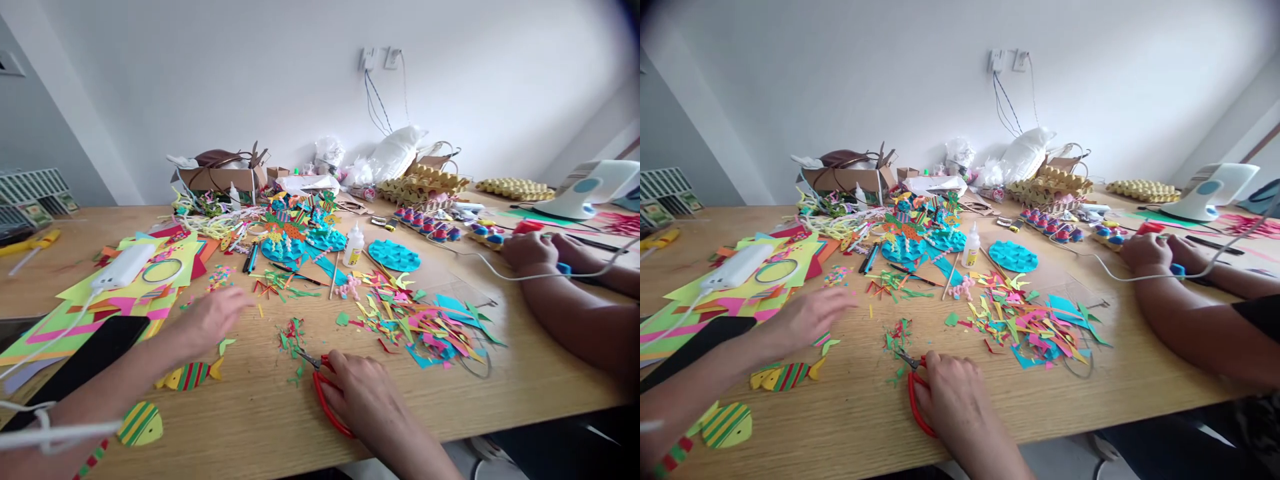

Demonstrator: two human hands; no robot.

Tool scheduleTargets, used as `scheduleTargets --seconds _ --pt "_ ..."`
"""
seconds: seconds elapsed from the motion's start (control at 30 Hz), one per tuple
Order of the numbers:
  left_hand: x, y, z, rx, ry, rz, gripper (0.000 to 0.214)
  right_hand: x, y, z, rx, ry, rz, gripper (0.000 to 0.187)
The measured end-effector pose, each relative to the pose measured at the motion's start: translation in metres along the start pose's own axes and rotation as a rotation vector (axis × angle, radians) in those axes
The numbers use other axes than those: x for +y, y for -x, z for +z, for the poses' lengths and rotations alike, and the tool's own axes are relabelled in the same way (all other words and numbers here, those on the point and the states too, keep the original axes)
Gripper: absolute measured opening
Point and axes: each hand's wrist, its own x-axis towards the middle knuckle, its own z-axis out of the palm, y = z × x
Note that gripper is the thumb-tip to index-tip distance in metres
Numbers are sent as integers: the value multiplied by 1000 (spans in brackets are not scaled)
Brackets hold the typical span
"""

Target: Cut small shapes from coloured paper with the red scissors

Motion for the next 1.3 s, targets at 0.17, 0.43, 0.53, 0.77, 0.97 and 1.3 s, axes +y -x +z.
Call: scheduleTargets --seconds 0.17,0.43,0.53,0.77,0.97,1.3 --pt "61 8 30 40 -12 504 52 -2 1 -3 47 1 -27 11" --pt "56 -12 31 22 11 426 31 18 16 -6 86 -156 5 9" --pt "69 -25 25 -44 14 366 22 30 17 -1 196 -409 88 18" --pt "116 -81 37 -69 59 367 17 46 13 6 397 -904 151 32" --pt "131 -125 46 -207 88 375 28 56 14 18 461 -982 167 32" --pt "133 -141 44 -337 256 289 29 56 11 17 397 -1071 191 33"
